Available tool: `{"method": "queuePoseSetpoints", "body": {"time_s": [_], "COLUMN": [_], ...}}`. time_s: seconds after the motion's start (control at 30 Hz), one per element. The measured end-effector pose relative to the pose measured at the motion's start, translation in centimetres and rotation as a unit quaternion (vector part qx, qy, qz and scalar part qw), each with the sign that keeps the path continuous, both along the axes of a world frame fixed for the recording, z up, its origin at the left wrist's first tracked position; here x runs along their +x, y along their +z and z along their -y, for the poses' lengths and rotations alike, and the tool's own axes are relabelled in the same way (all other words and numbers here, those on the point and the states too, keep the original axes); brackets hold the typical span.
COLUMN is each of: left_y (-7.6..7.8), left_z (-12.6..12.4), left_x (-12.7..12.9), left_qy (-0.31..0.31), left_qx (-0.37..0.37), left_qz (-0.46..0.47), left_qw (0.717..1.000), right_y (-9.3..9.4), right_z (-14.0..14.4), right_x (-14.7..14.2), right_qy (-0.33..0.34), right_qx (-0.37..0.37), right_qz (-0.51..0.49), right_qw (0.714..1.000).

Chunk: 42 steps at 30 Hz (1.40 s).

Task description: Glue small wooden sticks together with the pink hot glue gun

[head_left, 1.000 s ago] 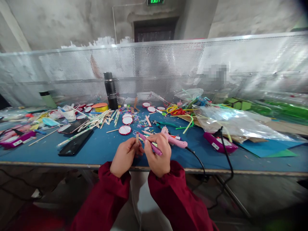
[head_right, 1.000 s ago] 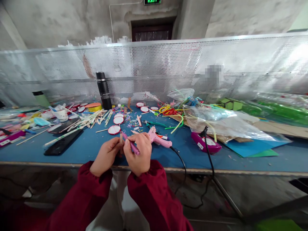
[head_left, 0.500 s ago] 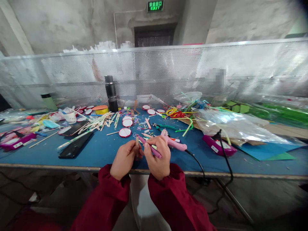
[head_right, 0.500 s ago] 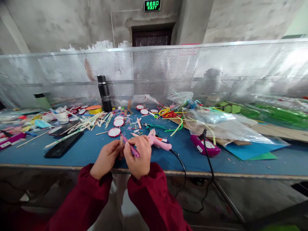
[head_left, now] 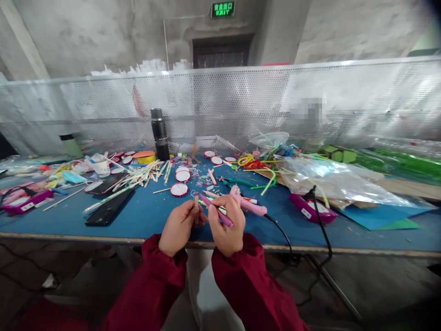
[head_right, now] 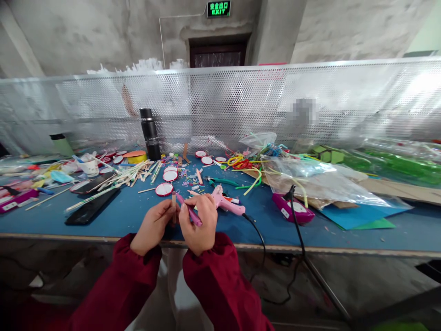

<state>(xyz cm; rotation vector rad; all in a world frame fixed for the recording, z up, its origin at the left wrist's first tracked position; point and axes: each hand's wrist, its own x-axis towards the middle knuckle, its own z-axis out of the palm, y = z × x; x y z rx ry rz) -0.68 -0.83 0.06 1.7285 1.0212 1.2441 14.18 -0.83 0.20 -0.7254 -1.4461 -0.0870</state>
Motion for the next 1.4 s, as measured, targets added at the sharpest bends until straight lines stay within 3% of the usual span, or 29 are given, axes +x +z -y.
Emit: {"method": "queuePoseSetpoints", "body": {"time_s": [0.27,0.47,0.77,1.4], "left_y": [-0.36,-0.47,-0.61,-0.67], "left_z": [-0.55,-0.78,-0.79,-0.83], "left_x": [-0.32,-0.6,-0.3,-0.4], "left_qy": [0.005,0.051,0.019,0.0], "left_qx": [0.017,0.082,0.005,0.005], "left_qz": [-0.032,-0.039,0.001,-0.017], "left_qw": [0.999,0.994,1.0,1.0], "right_y": [0.06,0.13,0.07,0.03], "right_z": [-0.03,-0.27,-0.38,-0.24], "right_x": [0.1,0.2,0.26,0.08], "right_qy": [0.016,0.02,0.005,0.002], "right_qx": [0.0,-0.001,-0.015,-0.009], "right_qz": [0.007,0.009,0.018,0.007], "right_qw": [1.0,1.0,1.0,1.0]}}
